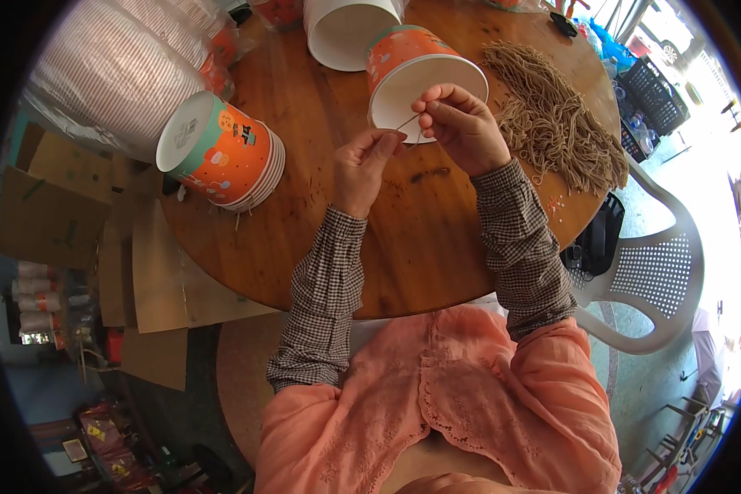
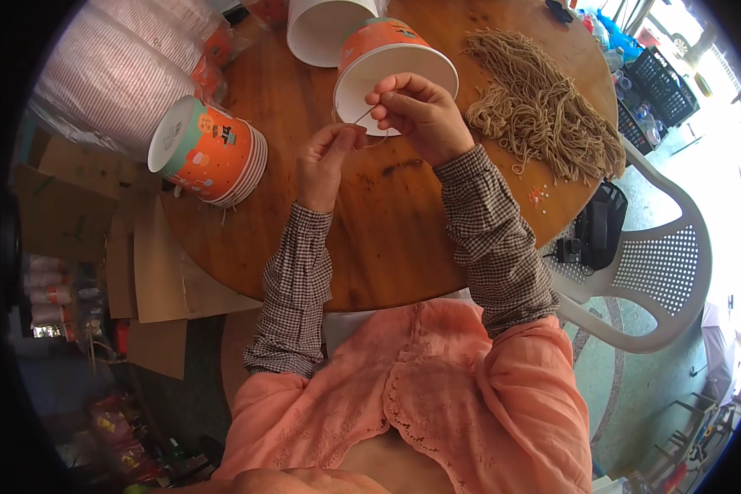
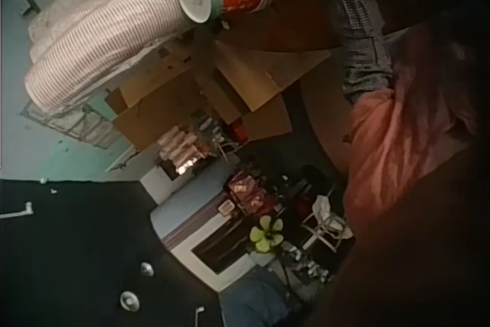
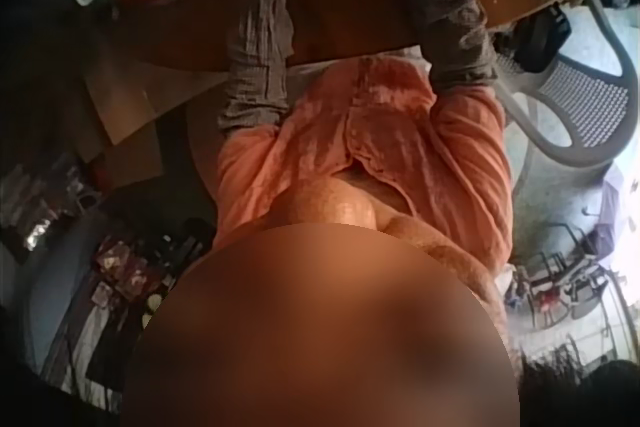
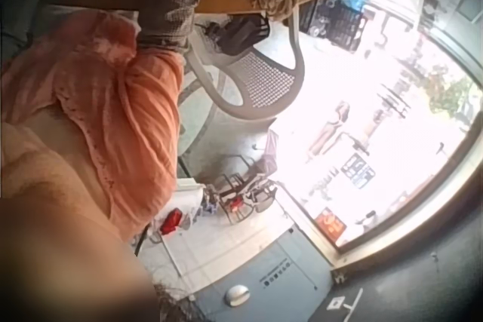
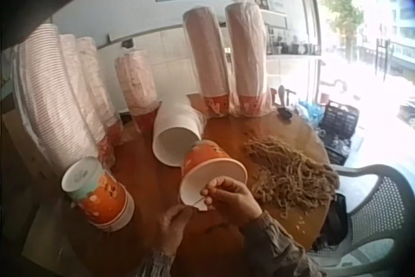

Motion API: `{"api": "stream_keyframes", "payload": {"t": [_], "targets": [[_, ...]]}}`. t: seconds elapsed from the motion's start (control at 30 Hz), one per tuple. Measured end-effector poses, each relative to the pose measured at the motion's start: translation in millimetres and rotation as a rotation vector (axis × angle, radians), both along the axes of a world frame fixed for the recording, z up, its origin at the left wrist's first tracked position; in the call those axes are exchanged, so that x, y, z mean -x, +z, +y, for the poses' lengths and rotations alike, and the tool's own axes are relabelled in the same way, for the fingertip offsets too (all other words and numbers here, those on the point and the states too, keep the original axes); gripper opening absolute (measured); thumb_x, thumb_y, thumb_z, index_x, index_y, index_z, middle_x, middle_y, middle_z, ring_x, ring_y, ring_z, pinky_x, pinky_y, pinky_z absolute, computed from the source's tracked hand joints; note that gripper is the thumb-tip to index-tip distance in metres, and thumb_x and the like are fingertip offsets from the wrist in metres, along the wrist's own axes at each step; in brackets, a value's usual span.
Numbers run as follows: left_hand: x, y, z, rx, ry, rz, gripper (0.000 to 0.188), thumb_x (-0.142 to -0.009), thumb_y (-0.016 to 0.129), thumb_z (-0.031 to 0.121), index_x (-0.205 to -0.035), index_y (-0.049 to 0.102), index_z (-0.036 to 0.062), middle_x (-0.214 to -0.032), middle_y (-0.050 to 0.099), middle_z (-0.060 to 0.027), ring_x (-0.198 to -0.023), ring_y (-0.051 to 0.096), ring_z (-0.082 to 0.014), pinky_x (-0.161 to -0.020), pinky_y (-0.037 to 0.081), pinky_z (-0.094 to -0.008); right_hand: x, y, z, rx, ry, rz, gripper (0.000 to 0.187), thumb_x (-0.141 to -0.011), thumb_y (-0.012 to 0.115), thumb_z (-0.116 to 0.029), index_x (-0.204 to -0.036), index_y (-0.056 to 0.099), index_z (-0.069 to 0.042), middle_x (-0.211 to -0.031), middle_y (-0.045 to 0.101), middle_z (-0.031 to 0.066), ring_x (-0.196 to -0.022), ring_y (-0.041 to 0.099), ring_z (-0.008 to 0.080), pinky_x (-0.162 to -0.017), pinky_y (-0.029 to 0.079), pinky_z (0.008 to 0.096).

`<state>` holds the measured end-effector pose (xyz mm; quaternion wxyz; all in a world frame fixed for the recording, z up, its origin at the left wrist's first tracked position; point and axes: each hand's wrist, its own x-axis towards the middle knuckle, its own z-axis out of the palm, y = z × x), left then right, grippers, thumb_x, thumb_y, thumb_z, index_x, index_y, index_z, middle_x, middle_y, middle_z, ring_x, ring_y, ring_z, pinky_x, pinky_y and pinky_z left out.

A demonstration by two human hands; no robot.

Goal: Assembling paper buckets by threading twine through pre-punched holes to create handles.

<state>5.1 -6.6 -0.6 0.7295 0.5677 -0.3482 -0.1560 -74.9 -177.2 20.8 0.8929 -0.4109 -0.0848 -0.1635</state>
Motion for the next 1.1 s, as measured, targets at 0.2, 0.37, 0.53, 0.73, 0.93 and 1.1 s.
{"api": "stream_keyframes", "payload": {"t": [0.2, 0.37, 0.53, 0.73, 0.93, 1.1], "targets": [[0, 8, 8, 0.064, 0.233, -0.055, 0.022, -0.097, 0.057, 0.018, -0.09, 0.064, -0.001, -0.078, 0.063, -0.0002, -0.067, 0.054, -0.0059, -0.063, 0.044, -0.0199, 2, 1, 5, 0.074, -0.061, 0.235, 0.011, -0.092, 0.057, -0.003, -0.101, 0.061, 0.001, -0.096, 0.067, 0.0102, -0.077, 0.065, 0.014, -0.067, 0.055, 0.0249], [3, 12, 12, 0.115, 0.277, -0.2, 0.021, -0.097, 0.056, 0.016, -0.085, 0.062, 0.0002, -0.075, 0.061, 0.0003, -0.066, 0.051, -0.0053, -0.061, 0.042, -0.0194, 9, 21, 11, 0.51, -0.139, 0.513, 0.014, -0.094, 0.059, -0.011, -0.101, 0.063, -0.001, -0.09, 0.068, 0.0078, -0.064, 0.061, 0.0082, -0.056, 0.05, 0.0206], [1, 5, 11, -0.024, 0.153, -0.397, 0.019, -0.095, 0.059, 0.015, -0.083, 0.061, 0.0006, -0.074, 0.061, -0.0025, -0.063, 0.052, -0.0078, -0.058, 0.041, -0.0203, 8, 17, 26, 0.63, -0.277, 0.251, 0.025, -0.095, 0.06, -0.026, -0.099, 0.063, -0.002, -0.077, 0.064, 0.0028, -0.056, 0.06, 0.0061, -0.047, 0.045, 0.0188], [-1, 1, 7, -0.09, 0.206, -0.39, 0.016, -0.094, 0.06, 0.015, -0.086, 0.061, 0.0008, -0.074, 0.06, -0.0024, -0.063, 0.054, -0.009, -0.055, 0.043, -0.0237, 10, 21, 31, 0.668, -0.009, 0.389, 0.028, -0.095, 0.06, -0.028, -0.105, 0.058, -0.002, -0.075, 0.061, 0.0012, -0.06, 0.061, 0.0074, -0.05, 0.048, 0.0201], [-2, 2, 7, -0.027, 0.164, -0.19, 0.026, -0.098, 0.054, 0.022, -0.084, 0.061, 0.0009, -0.074, 0.059, -0.002, -0.065, 0.052, -0.009, -0.06, 0.042, -0.023, 2, 5, 23, 0.762, -0.246, 0.214, 0.018, -0.09, 0.065, -0.015, -0.094, 0.065, 0.002, -0.069, 0.058, -0.002, -0.054, 0.047, 0.0031, -0.046, 0.037, 0.019], [-3, 5, 8, 0.023, 0.173, 0.136, 0.048, -0.102, 0.043, 0.038, -0.078, 0.061, 0.0001, -0.07, 0.055, -0.0015, -0.063, 0.049, -0.0093, -0.061, 0.04, -0.0226, 6, 13, 21, 0.621, -0.216, 0.27, 0.017, -0.089, 0.065, -0.015, -0.092, 0.066, 0.003, -0.065, 0.056, -0.0029, -0.054, 0.047, 0.0023, -0.045, 0.036, 0.0195]]}}
